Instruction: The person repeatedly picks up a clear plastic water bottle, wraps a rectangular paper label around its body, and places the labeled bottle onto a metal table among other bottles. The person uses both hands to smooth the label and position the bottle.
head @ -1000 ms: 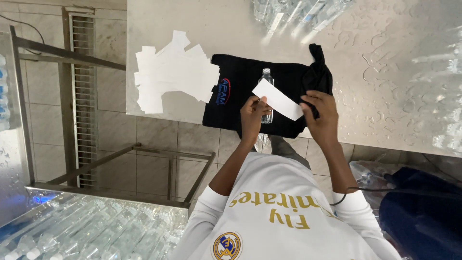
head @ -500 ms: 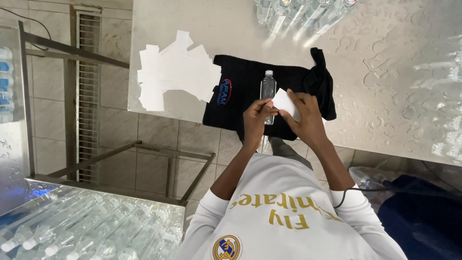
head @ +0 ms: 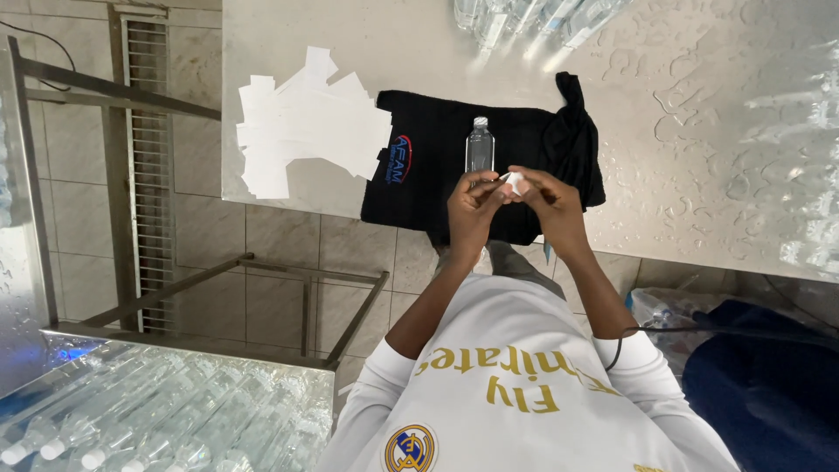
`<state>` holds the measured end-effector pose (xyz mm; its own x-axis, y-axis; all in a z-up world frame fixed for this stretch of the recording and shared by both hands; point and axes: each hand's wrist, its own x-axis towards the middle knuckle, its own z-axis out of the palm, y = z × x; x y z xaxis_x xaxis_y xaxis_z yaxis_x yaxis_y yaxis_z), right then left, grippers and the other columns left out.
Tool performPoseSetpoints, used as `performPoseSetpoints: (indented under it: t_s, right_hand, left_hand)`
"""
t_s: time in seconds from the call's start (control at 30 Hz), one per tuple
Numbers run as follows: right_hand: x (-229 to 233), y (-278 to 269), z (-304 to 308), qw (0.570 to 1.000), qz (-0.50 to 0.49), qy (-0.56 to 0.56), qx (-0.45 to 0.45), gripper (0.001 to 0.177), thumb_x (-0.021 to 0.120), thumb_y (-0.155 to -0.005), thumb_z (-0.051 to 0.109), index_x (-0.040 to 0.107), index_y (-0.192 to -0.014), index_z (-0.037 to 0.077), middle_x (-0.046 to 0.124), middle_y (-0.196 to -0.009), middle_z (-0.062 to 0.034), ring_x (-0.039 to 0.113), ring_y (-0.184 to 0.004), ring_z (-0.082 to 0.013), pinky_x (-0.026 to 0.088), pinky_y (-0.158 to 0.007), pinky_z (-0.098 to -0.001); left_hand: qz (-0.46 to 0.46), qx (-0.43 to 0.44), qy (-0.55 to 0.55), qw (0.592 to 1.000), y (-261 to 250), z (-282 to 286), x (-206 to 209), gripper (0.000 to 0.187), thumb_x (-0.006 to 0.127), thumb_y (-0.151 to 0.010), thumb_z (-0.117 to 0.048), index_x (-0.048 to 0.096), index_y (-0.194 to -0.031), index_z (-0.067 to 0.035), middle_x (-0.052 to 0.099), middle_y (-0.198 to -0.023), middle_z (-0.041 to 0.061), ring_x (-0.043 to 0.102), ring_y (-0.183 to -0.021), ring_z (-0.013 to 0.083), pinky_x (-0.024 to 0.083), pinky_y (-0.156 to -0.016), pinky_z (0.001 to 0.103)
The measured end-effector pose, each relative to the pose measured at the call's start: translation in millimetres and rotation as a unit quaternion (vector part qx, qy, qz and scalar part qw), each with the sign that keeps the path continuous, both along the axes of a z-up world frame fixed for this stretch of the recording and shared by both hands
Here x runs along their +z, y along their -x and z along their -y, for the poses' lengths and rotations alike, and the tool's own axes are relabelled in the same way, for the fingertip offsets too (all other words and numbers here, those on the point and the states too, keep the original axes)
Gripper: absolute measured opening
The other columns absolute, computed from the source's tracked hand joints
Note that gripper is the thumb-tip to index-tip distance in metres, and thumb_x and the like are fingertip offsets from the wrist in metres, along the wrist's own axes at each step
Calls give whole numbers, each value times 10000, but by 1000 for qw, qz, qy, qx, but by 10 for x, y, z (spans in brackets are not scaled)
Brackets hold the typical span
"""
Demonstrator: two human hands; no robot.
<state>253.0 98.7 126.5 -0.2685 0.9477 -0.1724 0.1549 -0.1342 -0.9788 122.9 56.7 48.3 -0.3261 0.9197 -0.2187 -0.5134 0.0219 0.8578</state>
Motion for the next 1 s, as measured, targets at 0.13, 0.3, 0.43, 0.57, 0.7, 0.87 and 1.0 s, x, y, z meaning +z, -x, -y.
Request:
performPoseSetpoints:
  t_s: [0.13,0.3,0.43,0.57,0.7,0.87,1.0]
  right_hand:
    - [-280,-199,-64,992,-37,34,-119,160,683,-1135,122,802,-1236,88,694,-928,2,594,-902,-78,567,-896,-306]
    - [-381,-564,22,976,37,-10,-212,79,722,-1154,132,755,-1123,68,687,-917,-41,659,-902,-113,560,-893,-321]
    - [-425,-690,406,978,-34,113,-175,135,694,-1119,114,664,-992,76,713,-965,-91,776,-981,-237,593,-1025,-412]
    - [-157,-712,462,983,106,144,46,119,729,-1034,39,744,-1094,-63,742,-988,-301,756,-1005,-449,568,-994,-607]
    - [-63,-807,82,993,120,-7,-19,214,709,-1176,255,786,-1286,88,784,-1101,-126,733,-1033,-212,584,-998,-404]
    - [472,-343,-278,988,99,-113,21,214,816,-1077,124,800,-1282,64,784,-1108,-120,766,-1038,-227,608,-962,-374]
    - [388,-182,-303,987,104,-84,87,91,834,-1039,78,833,-1125,48,770,-909,-138,751,-850,-225,628,-785,-396]
  left_hand:
    - [-17,-5,23,1000,-44,39,33,314,828,-1002,-53,639,-1242,20,816,-1048,229,808,-916,220,675,-835,322]
    - [-27,99,60,993,135,6,122,206,802,-1012,-45,682,-1176,-12,801,-1091,147,789,-938,196,690,-845,329]
    - [1,177,70,982,382,-117,0,121,709,-1068,-55,663,-1178,-40,738,-1114,88,757,-958,181,690,-870,350]
    - [-89,168,63,980,472,-189,130,119,643,-1118,-145,700,-1198,-79,657,-1206,75,658,-1112,175,616,-961,382]
    - [-198,65,-46,977,379,-186,377,258,573,-1131,5,765,-1256,-114,662,-1208,45,665,-1179,167,559,-1013,356]
    - [-215,-7,-125,968,184,-144,455,292,580,-1126,-4,789,-1295,-119,668,-1254,34,677,-1172,157,559,-1020,327]
    - [-179,10,-131,975,69,-88,270,150,695,-1101,-64,739,-1242,-41,732,-1208,103,730,-1122,190,574,-1000,348]
